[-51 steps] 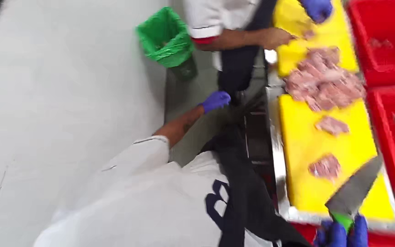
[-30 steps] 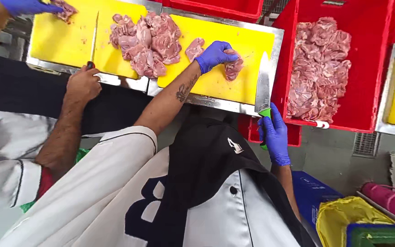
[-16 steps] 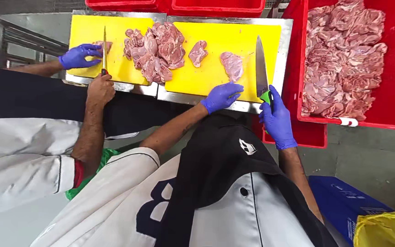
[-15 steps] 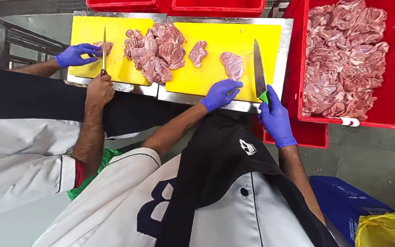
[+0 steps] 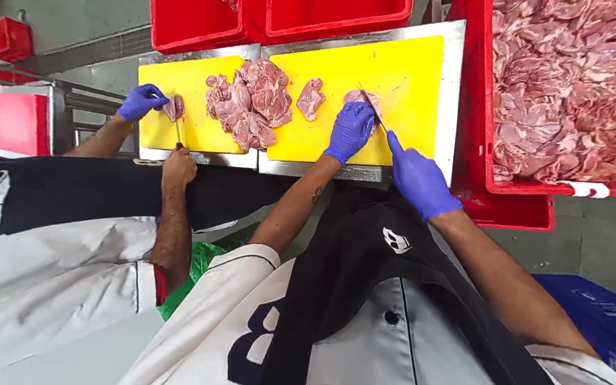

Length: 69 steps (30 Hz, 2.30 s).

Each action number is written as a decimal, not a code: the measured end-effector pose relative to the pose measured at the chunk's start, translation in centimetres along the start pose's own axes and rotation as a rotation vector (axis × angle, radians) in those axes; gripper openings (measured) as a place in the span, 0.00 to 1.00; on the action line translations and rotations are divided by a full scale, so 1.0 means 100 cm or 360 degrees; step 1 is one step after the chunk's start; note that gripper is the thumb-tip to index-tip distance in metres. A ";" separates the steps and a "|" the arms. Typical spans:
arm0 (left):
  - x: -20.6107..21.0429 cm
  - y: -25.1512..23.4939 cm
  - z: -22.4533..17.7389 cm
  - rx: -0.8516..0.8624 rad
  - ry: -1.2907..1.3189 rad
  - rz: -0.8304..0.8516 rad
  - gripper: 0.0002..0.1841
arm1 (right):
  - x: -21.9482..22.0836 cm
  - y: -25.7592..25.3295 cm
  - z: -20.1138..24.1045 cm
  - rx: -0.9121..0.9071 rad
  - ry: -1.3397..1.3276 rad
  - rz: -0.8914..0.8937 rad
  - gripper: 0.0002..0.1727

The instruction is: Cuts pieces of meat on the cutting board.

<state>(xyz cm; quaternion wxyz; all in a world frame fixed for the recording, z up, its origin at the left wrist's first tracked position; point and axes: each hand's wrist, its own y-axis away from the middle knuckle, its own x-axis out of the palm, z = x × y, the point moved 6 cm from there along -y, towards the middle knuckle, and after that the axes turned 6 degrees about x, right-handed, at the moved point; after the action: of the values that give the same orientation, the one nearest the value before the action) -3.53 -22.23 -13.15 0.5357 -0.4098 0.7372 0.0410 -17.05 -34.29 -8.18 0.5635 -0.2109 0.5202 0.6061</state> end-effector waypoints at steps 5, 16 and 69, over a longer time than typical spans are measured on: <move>-0.001 0.005 -0.002 -0.0052 -0.0035 -0.0001 0.14 | -0.017 -0.066 0.041 -0.0067 -0.0193 -0.0095 0.35; -0.007 0.004 0.007 -0.0093 0.0187 -0.0123 0.10 | -0.014 0.064 -0.067 -0.0095 -0.0019 0.0019 0.30; -0.049 0.015 0.046 -0.0666 0.0081 0.0356 0.22 | -0.016 0.007 0.020 -0.0110 -0.0272 0.0011 0.32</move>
<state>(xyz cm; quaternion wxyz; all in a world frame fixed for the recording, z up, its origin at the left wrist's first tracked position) -0.58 -16.26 -11.62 0.4125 -0.4286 0.7667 0.2414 -16.55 -33.21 -5.85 0.5962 -0.1760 0.4497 0.6413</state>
